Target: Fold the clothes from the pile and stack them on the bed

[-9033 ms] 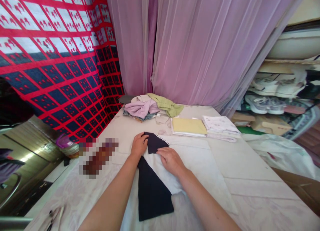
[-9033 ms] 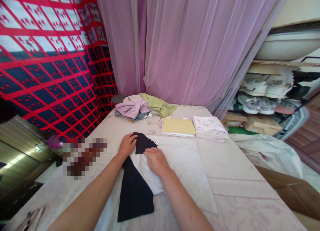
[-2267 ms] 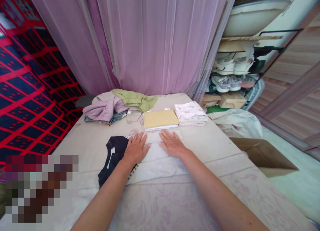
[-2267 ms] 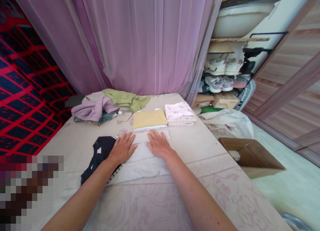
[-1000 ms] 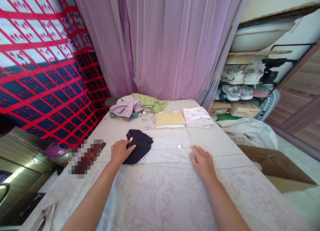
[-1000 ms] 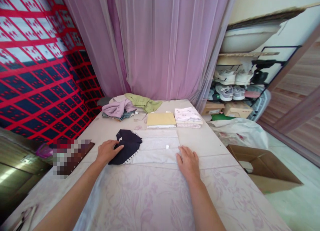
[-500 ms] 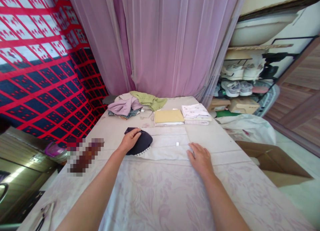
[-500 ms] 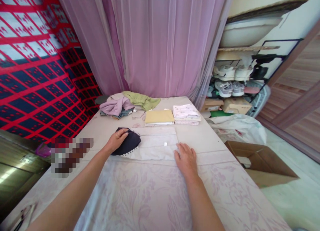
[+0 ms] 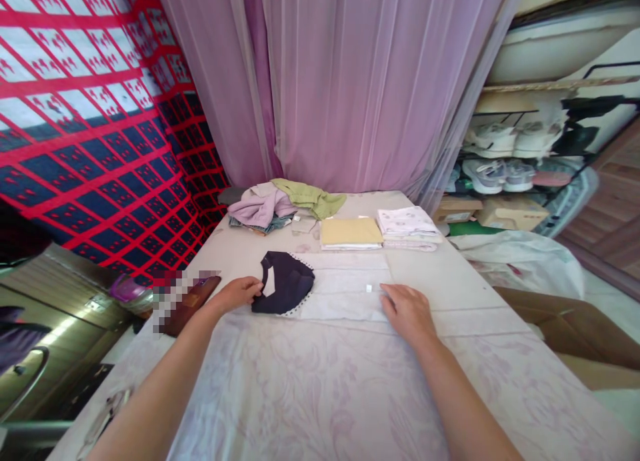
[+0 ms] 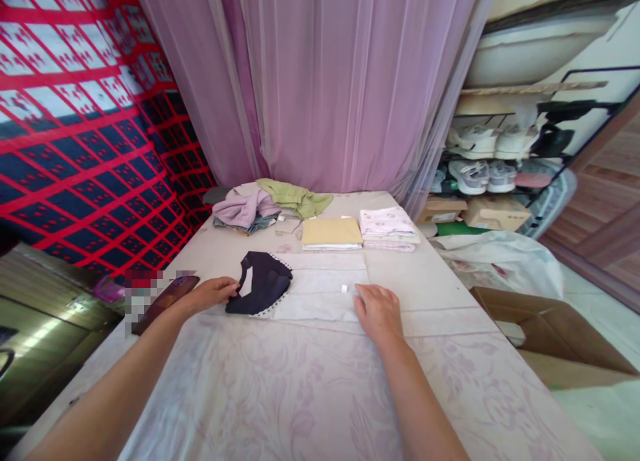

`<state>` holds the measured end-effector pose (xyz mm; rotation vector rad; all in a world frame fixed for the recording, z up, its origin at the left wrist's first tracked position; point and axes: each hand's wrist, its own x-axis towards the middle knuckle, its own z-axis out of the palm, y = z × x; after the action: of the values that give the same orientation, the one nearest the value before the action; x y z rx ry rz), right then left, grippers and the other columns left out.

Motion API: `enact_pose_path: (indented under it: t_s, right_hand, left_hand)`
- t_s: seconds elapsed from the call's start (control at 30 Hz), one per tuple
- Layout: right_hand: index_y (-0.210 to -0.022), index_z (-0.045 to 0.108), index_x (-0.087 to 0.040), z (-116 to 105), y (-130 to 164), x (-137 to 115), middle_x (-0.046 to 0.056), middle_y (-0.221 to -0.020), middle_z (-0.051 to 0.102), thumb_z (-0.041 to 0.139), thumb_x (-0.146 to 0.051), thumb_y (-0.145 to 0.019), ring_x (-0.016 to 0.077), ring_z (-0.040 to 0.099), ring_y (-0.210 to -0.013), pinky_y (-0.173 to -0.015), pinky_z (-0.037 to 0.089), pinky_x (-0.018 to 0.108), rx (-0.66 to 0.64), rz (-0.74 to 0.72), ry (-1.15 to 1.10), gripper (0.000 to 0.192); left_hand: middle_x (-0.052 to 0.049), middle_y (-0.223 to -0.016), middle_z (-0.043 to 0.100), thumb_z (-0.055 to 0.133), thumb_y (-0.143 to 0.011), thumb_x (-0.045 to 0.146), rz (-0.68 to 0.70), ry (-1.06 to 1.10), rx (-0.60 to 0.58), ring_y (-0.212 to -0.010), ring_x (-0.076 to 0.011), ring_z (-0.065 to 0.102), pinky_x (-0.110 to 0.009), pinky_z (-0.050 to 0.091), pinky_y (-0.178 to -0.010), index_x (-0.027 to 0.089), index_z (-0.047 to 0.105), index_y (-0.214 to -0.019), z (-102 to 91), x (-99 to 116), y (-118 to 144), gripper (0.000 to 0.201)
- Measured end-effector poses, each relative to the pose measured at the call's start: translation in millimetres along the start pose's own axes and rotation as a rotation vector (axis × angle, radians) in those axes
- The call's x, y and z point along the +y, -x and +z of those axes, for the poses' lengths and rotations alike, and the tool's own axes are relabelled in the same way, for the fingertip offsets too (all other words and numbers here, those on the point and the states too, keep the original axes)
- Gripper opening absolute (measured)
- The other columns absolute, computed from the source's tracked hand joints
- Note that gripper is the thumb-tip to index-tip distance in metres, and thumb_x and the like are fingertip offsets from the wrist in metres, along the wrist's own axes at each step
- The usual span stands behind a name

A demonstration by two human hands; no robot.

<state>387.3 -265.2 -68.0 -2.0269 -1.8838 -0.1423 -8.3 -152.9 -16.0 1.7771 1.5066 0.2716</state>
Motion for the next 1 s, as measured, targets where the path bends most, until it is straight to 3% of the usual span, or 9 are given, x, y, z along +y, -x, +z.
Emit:
enact_pose_path:
  t_s: [0.13, 0.3, 0.37, 0.47, 0.53, 0.63, 0.73, 0.9, 1.0]
  right_hand:
    - [-0.096, 0.07, -0.024, -13, -11, -1, 0.005, -0.099, 0.069, 0.053, -0.029, -0.083, 0.0227, 0.059, -0.099, -0.09, 0.035, 0.038, -0.18, -0.003, 0.055, 0.022]
    - [-0.086, 0.07, -0.025, -37, -15, 3, 0.004, -0.091, 0.07, 0.049, -0.024, -0.082, 0.0228, 0.062, -0.091, -0.076, 0.039, 0.034, -0.385, 0.058, 0.125, 0.021]
    - [-0.092, 0.07, -0.025, -44, -16, 0, 0.005, -0.095, 0.07, 0.05, -0.02, -0.079, 0.0243, 0.062, -0.092, -0.073, 0.04, 0.034, -0.431, 0.139, 0.161, 0.024]
    - [-0.113, 0.065, -0.023, -48, -26, -21, 0.008, -0.112, 0.067, 0.051, -0.011, -0.074, 0.0249, 0.06, -0.104, -0.082, 0.041, 0.035, -0.34, 0.115, 0.13, 0.043]
    - [-0.12, 0.061, -0.022, -43, -37, -50, 0.008, -0.122, 0.063, 0.049, -0.011, -0.076, 0.0219, 0.057, -0.11, -0.09, 0.039, 0.033, -0.265, -0.017, 0.004, 0.047]
    - [-0.115, 0.064, -0.022, -25, -59, -101, 0.005, -0.118, 0.066, 0.045, -0.027, -0.087, 0.0189, 0.058, -0.107, -0.089, 0.04, 0.028, -0.322, -0.176, -0.216, 0.034]
    - [-0.11, 0.066, -0.025, -4, -80, -140, 0.003, -0.105, 0.07, 0.046, -0.037, -0.087, 0.0175, 0.062, -0.094, -0.077, 0.043, 0.026, -0.386, -0.128, -0.285, 0.032]
    - [-0.085, 0.071, -0.026, 14, -99, -160, 0.003, -0.087, 0.071, 0.049, -0.056, -0.081, 0.0189, 0.062, -0.08, -0.06, 0.037, 0.026, -0.478, 0.027, -0.204, 0.038]
    - [-0.073, 0.07, -0.026, 16, -101, -159, 0.001, -0.079, 0.07, 0.06, -0.048, -0.074, 0.0173, 0.061, -0.074, -0.057, 0.035, 0.024, -0.531, 0.025, -0.19, 0.024]
  left_hand:
    - [0.0, -0.075, 0.067, 0.053, -0.07, 0.057, 0.049, -0.172, 0.047, -0.074, -0.0183, 0.061, -0.025, 0.041, -0.063, 0.021, 0.066, -0.076, 9.8, -7, 10, 0.039]
    - [-0.001, -0.083, 0.067, 0.058, -0.071, 0.043, 0.137, -0.338, 0.186, -0.078, -0.0189, 0.06, -0.027, 0.039, -0.066, 0.023, 0.066, -0.072, 26.7, 3, 15, 0.022]
    - [-0.001, -0.083, 0.067, 0.056, -0.074, 0.038, 0.223, -0.351, 0.259, -0.081, -0.0192, 0.06, -0.028, 0.04, -0.07, 0.023, 0.064, -0.072, 31.4, 6, 17, 0.017]
    - [0.0, -0.078, 0.067, 0.05, -0.081, 0.038, 0.317, -0.287, 0.363, -0.081, -0.0186, 0.06, -0.029, 0.041, -0.073, 0.024, 0.062, -0.076, 40.0, 4, 20, 0.018]
    - [0.0, -0.076, 0.067, 0.048, -0.083, 0.038, 0.334, -0.2, 0.411, -0.078, -0.0179, 0.061, -0.029, 0.043, -0.074, 0.024, 0.061, -0.08, 47.2, -2, 20, 0.02]
    - [0.0, -0.079, 0.069, 0.049, -0.083, 0.041, 0.353, -0.083, 0.476, -0.081, -0.0187, 0.063, -0.031, 0.045, -0.079, 0.024, 0.063, -0.093, 56.6, -15, 19, 0.024]
    - [-0.002, -0.082, 0.069, 0.049, -0.083, 0.042, 0.38, -0.025, 0.492, -0.085, -0.0197, 0.063, -0.034, 0.047, -0.083, 0.023, 0.061, -0.107, 58.6, -27, 19, 0.033]
    - [-0.003, -0.088, 0.068, 0.061, -0.074, 0.04, 0.388, -0.05, 0.394, -0.092, -0.0226, 0.062, -0.04, 0.044, -0.091, 0.023, 0.062, -0.112, 47.3, -38, 25, 0.042]
    - [-0.003, -0.091, 0.069, 0.065, -0.071, 0.036, 0.407, -0.034, 0.336, -0.098, -0.0235, 0.06, -0.041, 0.04, -0.097, 0.024, 0.061, -0.115, 40.7, -43, 29, 0.046]
